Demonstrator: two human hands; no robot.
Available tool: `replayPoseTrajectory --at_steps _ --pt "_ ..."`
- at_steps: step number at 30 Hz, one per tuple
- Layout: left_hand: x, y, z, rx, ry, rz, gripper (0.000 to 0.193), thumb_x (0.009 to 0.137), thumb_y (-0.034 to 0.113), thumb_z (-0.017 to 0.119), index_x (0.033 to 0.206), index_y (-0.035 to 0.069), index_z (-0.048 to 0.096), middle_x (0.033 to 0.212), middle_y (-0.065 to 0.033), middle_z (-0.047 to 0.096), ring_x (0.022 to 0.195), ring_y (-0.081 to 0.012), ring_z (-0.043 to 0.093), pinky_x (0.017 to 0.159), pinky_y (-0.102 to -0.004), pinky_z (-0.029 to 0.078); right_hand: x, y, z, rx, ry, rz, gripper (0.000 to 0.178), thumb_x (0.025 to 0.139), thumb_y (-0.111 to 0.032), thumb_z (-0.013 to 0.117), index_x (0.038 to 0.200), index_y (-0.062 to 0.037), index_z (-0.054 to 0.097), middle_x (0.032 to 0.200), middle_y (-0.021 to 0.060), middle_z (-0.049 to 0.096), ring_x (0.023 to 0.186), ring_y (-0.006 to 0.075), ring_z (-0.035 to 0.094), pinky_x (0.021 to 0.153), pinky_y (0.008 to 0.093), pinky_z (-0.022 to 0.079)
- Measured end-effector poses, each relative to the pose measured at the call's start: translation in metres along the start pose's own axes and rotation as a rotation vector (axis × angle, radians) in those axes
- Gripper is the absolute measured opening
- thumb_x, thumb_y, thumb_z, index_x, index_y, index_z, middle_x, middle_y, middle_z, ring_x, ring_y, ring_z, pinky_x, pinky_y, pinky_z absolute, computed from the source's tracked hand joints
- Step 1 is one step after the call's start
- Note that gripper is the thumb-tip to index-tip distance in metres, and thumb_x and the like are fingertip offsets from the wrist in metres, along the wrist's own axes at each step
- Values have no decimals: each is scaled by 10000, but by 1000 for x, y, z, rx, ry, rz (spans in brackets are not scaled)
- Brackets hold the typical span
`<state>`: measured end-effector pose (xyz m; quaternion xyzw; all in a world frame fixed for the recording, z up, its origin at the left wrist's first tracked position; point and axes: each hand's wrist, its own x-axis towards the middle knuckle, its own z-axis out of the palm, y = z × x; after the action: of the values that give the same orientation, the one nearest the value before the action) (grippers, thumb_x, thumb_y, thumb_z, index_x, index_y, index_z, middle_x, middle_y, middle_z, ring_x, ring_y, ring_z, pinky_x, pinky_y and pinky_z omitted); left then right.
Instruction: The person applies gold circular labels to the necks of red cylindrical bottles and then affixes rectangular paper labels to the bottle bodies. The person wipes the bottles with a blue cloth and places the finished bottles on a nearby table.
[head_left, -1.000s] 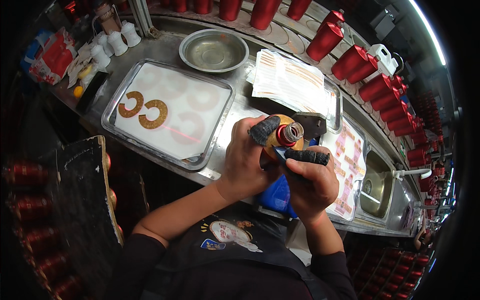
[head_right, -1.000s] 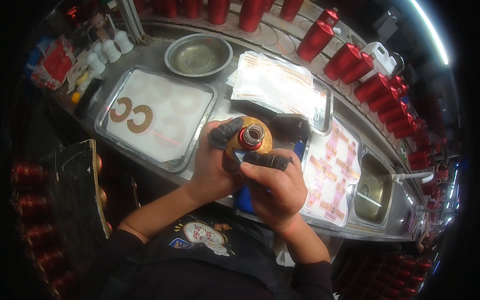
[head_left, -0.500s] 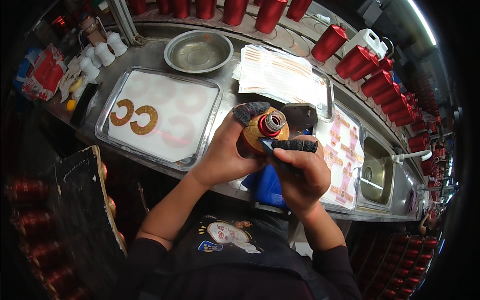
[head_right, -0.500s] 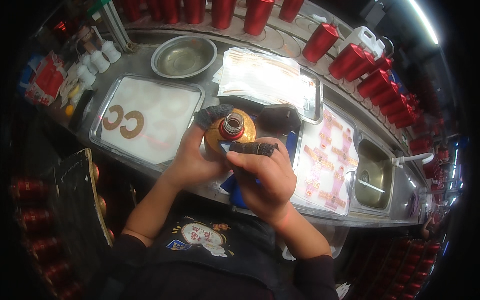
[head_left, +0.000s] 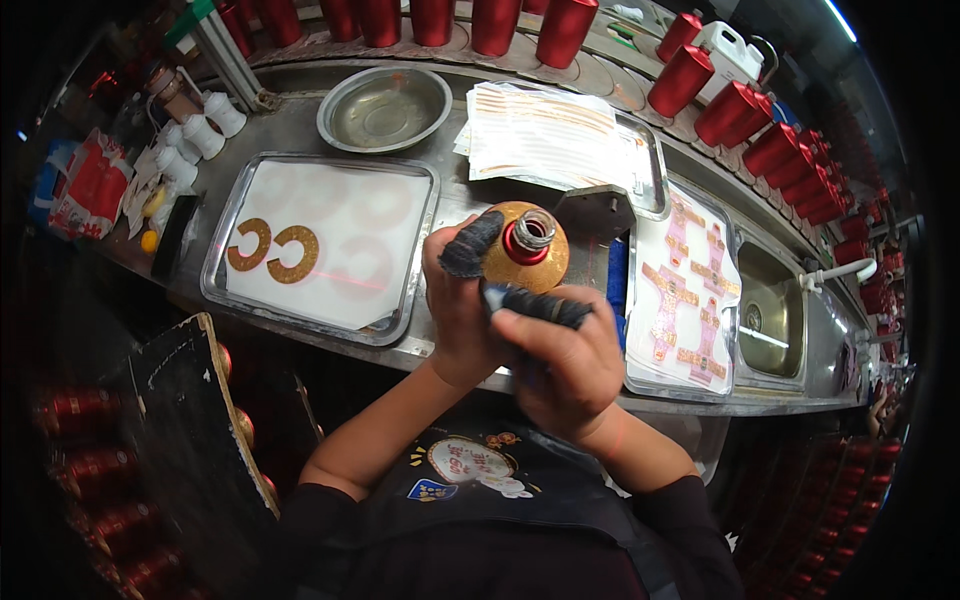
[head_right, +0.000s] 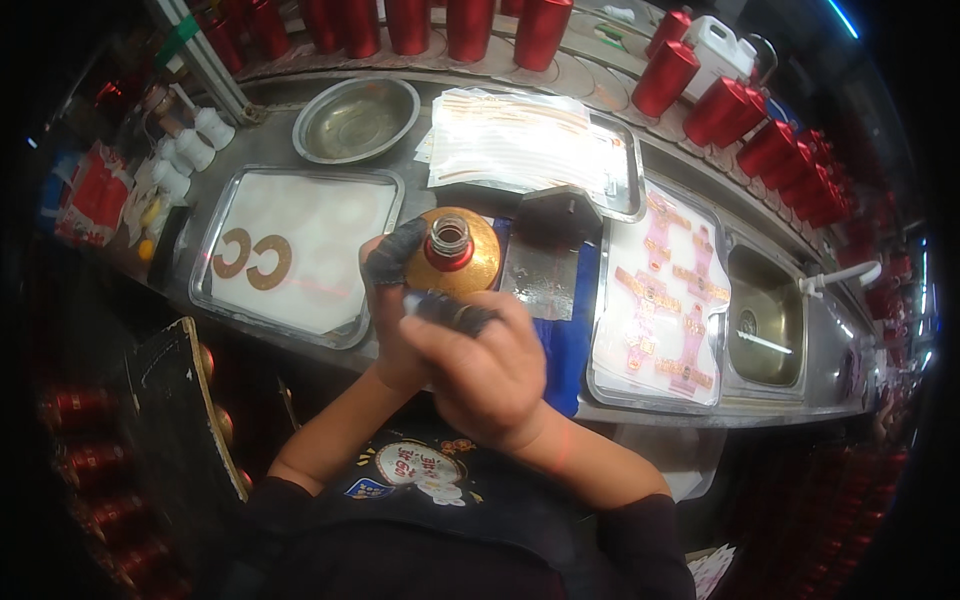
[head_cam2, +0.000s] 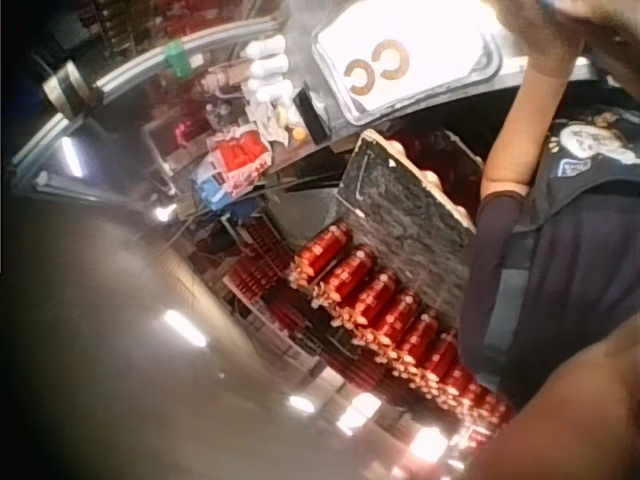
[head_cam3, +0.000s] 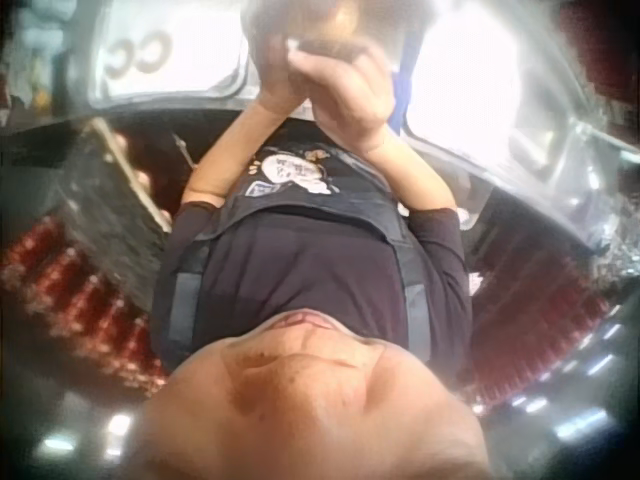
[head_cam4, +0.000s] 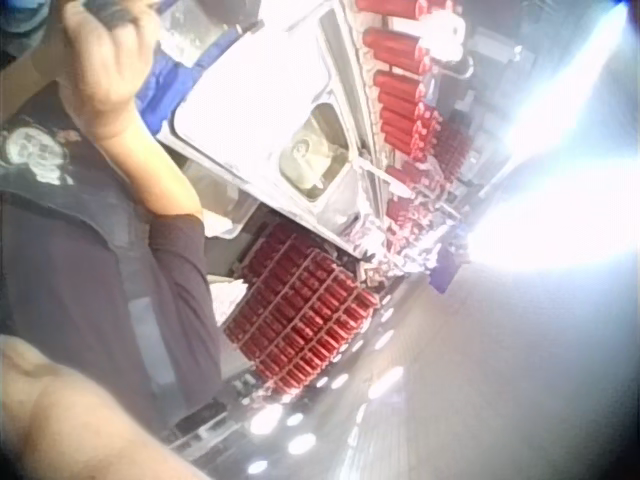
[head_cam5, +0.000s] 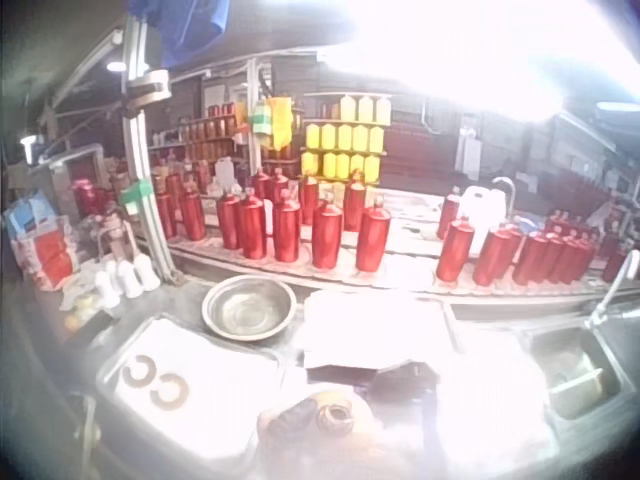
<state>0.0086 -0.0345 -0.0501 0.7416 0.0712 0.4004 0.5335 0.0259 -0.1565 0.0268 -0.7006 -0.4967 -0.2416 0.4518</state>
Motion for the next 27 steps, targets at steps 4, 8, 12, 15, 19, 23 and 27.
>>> replayPoseTrajectory --at_steps 4,8,12,15,19,23,27 --pt "-7 -6 9 -29 108 113 890 649 308 978 1373 75 517 1278 -142 461 1190 -318 511 999 -416 452 -6 1 -5 200 54 70 412 693 104 744 1072 -59 733 949 101 693 810 295 645 761 379 534" --pt "-6 2 0 120 59 148 864 646 268 979 1359 70 533 1290 -141 453 1209 -310 507 1004 -405 458 -3 18 -22 168 -22 63 360 718 89 758 1043 -64 738 880 87 701 789 284 658 736 382 540" --pt "-3 12 -3 172 42 142 848 632 220 983 1344 72 547 1287 -133 452 1183 -299 540 994 -394 476 5 23 -29 141 26 126 376 669 73 772 1019 -61 749 838 83 688 753 299 645 709 383 531" --pt "0 12 -4 133 38 74 846 600 182 983 1321 71 554 1281 -132 455 1150 -288 572 984 -386 492 6 20 -31 240 -22 107 334 725 71 848 1016 -53 739 918 95 683 842 232 656 754 310 531" --pt "9 12 -16 13 -89 -101 843 572 182 987 1294 71 567 1250 -114 493 1127 -259 584 979 -375 501 9 40 -27 450 45 699 218 867 -62 762 1060 4 683 931 102 706 853 152 674 778 274 529" --pt "26 12 -35 -34 -270 -96 802 565 175 985 1258 76 594 1213 -90 537 1118 -244 594 972 -369 505 22 75 -22 464 9 694 223 888 -122 760 1056 -5 671 956 35 662 898 101 609 823 252 499" --pt "46 12 -44 -295 -481 -270 817 563 125 977 1284 58 599 1248 -87 570 1179 -221 599 1014 -353 497 39 88 -20 446 -80 714 211 873 -110 766 1033 -6 677 946 35 659 897 98 610 820 253 501"
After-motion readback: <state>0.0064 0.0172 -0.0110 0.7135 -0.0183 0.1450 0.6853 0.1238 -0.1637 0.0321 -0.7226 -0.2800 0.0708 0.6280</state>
